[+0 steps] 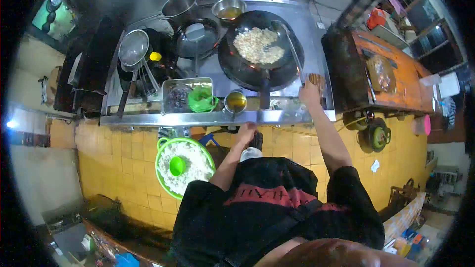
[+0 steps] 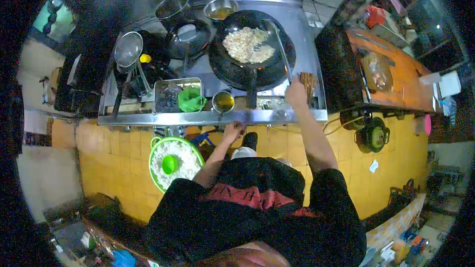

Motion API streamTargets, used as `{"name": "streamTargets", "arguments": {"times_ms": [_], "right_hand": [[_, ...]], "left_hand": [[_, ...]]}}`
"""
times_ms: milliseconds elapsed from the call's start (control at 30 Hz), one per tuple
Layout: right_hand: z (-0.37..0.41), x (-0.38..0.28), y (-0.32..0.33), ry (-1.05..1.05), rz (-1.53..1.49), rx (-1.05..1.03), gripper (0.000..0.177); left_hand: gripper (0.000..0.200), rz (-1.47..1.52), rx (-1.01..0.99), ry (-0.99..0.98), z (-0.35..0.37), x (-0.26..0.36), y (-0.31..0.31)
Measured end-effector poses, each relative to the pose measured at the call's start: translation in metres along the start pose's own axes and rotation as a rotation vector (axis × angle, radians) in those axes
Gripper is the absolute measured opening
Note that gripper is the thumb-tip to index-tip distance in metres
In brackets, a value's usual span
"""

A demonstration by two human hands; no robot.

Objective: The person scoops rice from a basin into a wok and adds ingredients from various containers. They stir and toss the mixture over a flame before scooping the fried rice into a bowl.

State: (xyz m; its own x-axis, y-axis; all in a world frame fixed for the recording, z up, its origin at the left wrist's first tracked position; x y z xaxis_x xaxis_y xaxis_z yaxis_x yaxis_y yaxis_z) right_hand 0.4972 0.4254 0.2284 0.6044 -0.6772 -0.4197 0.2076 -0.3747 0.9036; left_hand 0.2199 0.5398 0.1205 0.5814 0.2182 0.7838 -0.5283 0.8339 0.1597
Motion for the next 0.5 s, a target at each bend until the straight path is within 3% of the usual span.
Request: {"name": "streamTargets", "arguments": {"times_ms": [67,133,233,333,367,433,467,500], "right_hand": [[-0.027,-0.006,-0.019,0.01,0.051,-0.05,0.027],[-0.037,-0.001,-0.022,-0.03,0.112,-0.244,0.028],[-0.017,-0.035,0.079,-0.007,0.257,-0.378,0.041],[-0.008,-0.039,0.115,-0.047,0.309,-0.343,0.044],[-0.005,-0.028,0.103,-0.051,0.311,-0.341,0.044],[0.002,0.005,0.058,-0.043,0.259,-0.066,0.043],[0.008,0.011,0.039,-0.104,0.143,-0.156,0.044],[0.016,0.013,0.021,-0.166,0.024,-0.242,0.045]], "left_hand": [[0.025,0.108,-0.056,-0.019,-0.001,0.002,0.002],[0.023,0.15,-0.022,0.027,0.007,0.014,0.004],[0.027,0.305,-0.051,0.004,-0.004,0.0,0.001],[0.034,0.342,-0.176,0.027,-0.021,0.007,-0.001],[0.042,0.344,-0.053,0.027,-0.013,0.029,-0.002],[0.043,0.226,-0.019,0.012,-0.027,0.045,-0.004],[0.043,0.108,0.019,-0.001,-0.032,0.052,-0.006],[0.045,0.003,0.208,-0.053,-0.037,0.058,-0.012]]}}
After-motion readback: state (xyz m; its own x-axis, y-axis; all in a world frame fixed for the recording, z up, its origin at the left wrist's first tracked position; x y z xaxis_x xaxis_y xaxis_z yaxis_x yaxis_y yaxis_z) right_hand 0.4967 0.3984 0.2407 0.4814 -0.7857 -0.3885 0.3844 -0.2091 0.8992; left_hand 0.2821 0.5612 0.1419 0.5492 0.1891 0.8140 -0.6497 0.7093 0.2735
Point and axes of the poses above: each hand's wrist, its own z-axis away from the middle knuckle, its own y-axis out of the back of the hand, x = y × z, the point moved 2 cm from there along -z, towards the middle knuckle, and after that the axes turned 4 degrees about y, right-handed, at the moved point
